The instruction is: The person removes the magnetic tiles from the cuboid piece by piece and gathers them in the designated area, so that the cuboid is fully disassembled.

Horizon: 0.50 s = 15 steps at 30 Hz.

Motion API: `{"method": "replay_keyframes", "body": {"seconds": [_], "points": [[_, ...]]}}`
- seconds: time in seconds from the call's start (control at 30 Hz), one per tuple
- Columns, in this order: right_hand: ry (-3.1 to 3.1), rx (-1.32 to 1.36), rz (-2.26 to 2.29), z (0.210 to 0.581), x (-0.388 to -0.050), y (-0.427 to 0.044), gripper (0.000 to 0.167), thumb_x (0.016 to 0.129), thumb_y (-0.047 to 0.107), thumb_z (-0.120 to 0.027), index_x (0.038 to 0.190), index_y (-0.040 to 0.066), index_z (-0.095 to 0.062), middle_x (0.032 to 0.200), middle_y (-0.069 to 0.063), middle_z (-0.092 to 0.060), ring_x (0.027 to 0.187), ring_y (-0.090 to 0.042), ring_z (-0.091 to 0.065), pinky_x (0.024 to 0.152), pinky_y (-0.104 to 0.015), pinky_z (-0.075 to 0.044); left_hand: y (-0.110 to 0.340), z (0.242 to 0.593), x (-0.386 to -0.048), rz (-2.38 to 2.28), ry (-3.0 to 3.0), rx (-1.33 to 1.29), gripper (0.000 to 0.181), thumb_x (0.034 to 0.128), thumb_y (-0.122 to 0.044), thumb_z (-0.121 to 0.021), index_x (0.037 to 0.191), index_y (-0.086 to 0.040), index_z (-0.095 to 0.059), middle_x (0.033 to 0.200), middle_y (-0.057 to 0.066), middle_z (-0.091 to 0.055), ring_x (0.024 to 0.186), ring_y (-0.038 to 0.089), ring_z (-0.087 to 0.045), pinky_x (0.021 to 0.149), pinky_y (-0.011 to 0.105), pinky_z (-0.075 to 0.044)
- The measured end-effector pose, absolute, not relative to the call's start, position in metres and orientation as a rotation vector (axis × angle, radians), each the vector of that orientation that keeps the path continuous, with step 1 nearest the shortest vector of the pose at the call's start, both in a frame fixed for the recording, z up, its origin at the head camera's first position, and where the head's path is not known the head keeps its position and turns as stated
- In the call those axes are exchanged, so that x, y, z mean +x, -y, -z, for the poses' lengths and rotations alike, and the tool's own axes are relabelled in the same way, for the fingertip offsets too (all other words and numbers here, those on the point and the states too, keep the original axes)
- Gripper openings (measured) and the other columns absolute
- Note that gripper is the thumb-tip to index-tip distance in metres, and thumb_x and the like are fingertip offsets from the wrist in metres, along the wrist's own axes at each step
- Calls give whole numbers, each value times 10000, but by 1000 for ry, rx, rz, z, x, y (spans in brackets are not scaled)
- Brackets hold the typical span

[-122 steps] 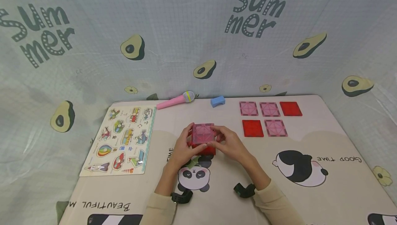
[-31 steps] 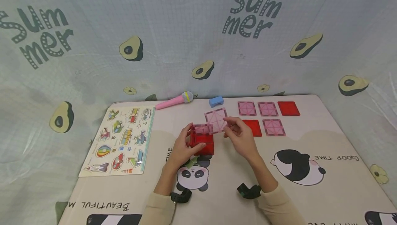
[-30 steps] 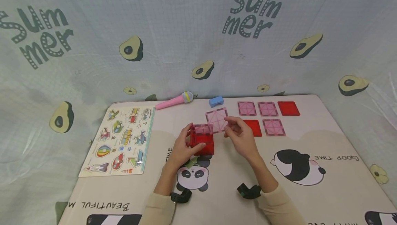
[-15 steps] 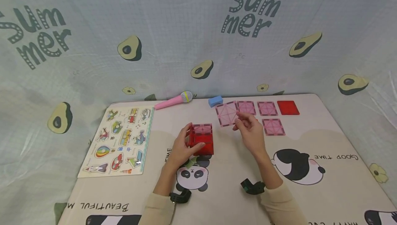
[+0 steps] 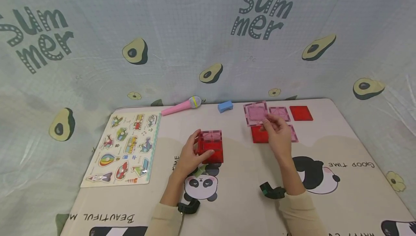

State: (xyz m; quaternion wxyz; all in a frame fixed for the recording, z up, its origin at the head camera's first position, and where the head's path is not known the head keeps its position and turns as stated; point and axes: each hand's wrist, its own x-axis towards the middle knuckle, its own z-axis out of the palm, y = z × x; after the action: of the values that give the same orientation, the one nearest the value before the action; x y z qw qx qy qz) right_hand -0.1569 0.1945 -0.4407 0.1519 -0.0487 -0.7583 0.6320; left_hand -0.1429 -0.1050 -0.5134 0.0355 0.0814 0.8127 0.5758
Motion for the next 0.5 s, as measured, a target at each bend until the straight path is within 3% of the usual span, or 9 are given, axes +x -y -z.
{"method": "replay_keyframes", "body": {"seconds": [0.5], "points": [[2032,-375,-1775,439,-159,-232,376,995,243,-618,1308,37,-593,1050,71,-629,829,-13,-664,786,-76,-539,105,513,-143,-1777,-2492,258,938,833,-402,-779,1580,-164,-264,1556,65,-413,1403,390,-460,990,538,-543]]}}
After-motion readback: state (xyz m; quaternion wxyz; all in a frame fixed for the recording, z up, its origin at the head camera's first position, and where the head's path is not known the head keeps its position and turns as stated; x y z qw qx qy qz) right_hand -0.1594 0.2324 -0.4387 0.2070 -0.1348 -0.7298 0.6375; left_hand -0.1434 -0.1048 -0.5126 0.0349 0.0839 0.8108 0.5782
